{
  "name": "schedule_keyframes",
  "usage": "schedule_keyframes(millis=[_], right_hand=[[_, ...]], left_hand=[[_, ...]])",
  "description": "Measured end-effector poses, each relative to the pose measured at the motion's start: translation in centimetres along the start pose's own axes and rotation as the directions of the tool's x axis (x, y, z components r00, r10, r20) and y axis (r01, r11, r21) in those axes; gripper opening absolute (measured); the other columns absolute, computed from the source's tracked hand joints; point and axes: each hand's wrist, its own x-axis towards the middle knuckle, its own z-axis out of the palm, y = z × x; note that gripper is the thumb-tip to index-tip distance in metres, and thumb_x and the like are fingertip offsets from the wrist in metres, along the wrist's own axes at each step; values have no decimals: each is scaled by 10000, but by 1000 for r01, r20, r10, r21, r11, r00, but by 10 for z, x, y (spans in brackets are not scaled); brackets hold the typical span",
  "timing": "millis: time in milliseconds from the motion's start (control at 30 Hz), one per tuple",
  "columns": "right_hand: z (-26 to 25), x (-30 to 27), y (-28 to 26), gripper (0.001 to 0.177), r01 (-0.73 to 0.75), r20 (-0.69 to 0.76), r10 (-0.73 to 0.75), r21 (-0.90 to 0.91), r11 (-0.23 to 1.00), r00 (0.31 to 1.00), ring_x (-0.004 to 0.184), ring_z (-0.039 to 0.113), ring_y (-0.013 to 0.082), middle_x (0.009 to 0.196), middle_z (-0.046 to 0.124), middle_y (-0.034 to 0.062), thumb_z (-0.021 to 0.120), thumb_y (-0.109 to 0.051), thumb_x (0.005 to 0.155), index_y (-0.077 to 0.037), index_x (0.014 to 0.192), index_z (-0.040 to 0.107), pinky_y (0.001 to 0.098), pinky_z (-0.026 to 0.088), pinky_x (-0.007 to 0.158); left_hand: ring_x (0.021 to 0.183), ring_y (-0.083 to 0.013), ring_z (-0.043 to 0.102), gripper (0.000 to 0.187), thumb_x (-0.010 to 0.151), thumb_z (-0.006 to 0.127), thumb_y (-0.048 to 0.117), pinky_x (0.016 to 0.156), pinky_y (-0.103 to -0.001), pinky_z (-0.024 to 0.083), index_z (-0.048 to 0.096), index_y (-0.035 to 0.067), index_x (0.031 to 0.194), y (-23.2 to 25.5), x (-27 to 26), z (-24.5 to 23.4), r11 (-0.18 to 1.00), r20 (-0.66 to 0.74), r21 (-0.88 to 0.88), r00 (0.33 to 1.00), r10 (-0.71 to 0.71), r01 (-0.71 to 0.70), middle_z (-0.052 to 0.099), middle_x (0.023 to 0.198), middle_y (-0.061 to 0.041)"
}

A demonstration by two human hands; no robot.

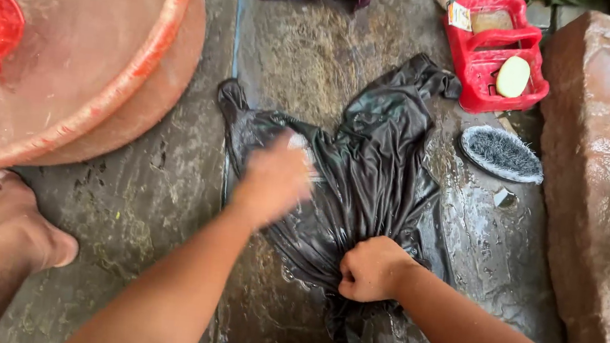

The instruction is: Manual hand-washing and scrubbing of clothes in a basin using soap and a brush.

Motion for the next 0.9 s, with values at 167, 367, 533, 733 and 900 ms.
schedule_keyframes(millis=[167,367,533,733,900], right_hand=[[-1,-8,4,227,32,-99,-28,32,999,995,660,688,324,683,714,84,643,-353,745,-161,706,757,447,554,638],[4,-12,11,221,72,-155,-60,68,995,986,673,689,329,688,715,97,656,-363,727,-171,716,766,453,551,644],[-1,-10,7,247,35,-97,-27,80,996,995,706,693,345,730,722,111,652,-401,750,-186,753,774,469,556,658],[3,-6,12,252,56,-88,-47,100,993,995,700,699,336,728,727,107,647,-406,742,-191,755,777,457,565,678],[5,-6,16,247,78,-115,-62,137,987,991,681,690,324,702,712,98,655,-394,733,-179,735,777,444,554,664]], left_hand=[[1220,-413,504,366,854,666,253,950,-575,442,608,131,1194,-8,29,64,751,-589,-130,559,-584,647,536,1351,-296],[1498,-295,337,452,911,636,288,1164,-608,285,609,216,1356,78,-9,57,983,-199,58,963,182,-174,428,1567,-112],[1414,-463,296,407,836,708,371,1095,-697,258,678,186,1198,40,53,55,969,-277,49,928,248,-244,414,1477,-234],[1461,-300,389,486,884,585,235,1240,-462,361,619,197,1367,103,56,51,933,-209,-309,944,-255,184,531,1417,-51],[1511,-432,294,563,911,664,380,1165,-621,239,565,183,1429,111,59,40,946,-404,-206,858,-316,251,417,1598,-157]])
